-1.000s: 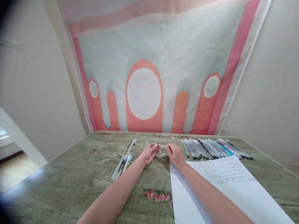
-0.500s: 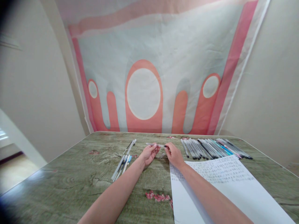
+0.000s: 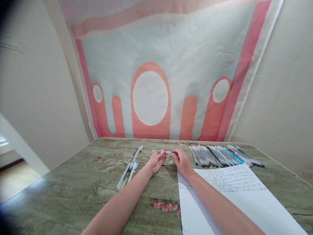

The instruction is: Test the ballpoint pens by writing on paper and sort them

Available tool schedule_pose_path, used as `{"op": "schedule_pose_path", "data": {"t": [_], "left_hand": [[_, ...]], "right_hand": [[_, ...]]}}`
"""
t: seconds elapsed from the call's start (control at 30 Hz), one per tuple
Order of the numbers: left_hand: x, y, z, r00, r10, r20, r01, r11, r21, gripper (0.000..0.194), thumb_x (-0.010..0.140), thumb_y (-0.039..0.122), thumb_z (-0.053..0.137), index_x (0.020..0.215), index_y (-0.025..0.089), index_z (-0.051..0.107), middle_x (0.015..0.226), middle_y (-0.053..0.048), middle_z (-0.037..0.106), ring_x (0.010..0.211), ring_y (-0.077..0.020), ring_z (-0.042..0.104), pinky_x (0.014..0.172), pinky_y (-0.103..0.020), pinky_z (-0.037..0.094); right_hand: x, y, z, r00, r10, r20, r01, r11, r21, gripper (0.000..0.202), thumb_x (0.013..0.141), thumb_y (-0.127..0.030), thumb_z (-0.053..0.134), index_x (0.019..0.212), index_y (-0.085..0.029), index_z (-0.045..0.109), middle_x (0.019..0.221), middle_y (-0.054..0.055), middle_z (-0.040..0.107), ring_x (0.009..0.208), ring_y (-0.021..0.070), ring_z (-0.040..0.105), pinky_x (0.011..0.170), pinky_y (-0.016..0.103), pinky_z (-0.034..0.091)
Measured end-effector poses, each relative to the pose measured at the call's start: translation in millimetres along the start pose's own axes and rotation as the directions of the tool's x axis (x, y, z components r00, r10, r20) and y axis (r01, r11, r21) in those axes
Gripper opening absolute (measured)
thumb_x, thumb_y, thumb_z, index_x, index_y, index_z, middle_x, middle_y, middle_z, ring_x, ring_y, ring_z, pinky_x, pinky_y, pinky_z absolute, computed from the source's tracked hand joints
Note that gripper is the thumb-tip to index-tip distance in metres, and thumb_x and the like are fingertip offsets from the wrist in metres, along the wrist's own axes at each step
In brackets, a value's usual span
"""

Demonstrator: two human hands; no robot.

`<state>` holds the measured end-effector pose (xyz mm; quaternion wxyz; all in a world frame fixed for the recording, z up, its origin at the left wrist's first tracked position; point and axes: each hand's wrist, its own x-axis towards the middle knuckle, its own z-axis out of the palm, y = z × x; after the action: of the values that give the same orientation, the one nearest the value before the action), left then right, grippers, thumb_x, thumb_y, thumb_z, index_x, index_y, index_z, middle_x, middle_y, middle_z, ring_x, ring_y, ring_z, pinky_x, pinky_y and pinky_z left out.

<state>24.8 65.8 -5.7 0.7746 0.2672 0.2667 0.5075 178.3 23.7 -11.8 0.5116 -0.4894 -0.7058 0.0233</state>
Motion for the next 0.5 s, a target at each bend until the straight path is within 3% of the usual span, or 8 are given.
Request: {"op": "schedule_pose_path", "data": {"t": [0.27,0.43,0.5], "left_hand": [[-0.4,-3.5,-1.6,0.999,0.045,0.022,-0.047,0.996,0.071,0.011,0.072,0.007,0.059,0.079,0.011,0.052,0.074,-0.006,0.062,0.068,-0.0097,0.061,0.068,-0.021,0.049],[1.9,0.3,-2.3,0.995,0.090,-0.048,-0.089,0.996,0.028,0.008,0.073,0.007,0.057,0.077,0.011,0.052,0.069,-0.004,0.061,0.064,-0.0075,0.059,0.067,-0.019,0.049],[1.5,1.4,-2.5,0.997,0.075,-0.037,-0.073,0.997,0.030,0.007,0.074,0.006,0.056,0.077,0.011,0.052,0.070,-0.004,0.061,0.064,-0.0073,0.059,0.067,-0.019,0.048]], "right_hand": [[-1.6,7.8,-2.3,0.996,0.066,0.052,-0.059,0.991,-0.120,0.038,0.087,-0.042,0.030,0.069,-0.020,0.055,0.062,0.003,0.059,0.059,0.0148,0.054,0.058,0.025,0.041],[-1.2,8.2,0.7,0.995,0.084,0.054,-0.082,0.996,-0.026,0.029,0.084,-0.041,0.037,0.093,-0.019,0.053,0.077,0.004,0.061,0.063,0.0153,0.056,0.059,0.026,0.044],[-1.1,10.0,2.5,0.995,0.075,0.064,-0.075,0.997,-0.009,0.025,0.083,-0.039,0.038,0.091,-0.019,0.052,0.078,0.004,0.060,0.063,0.0151,0.055,0.058,0.026,0.044]]}}
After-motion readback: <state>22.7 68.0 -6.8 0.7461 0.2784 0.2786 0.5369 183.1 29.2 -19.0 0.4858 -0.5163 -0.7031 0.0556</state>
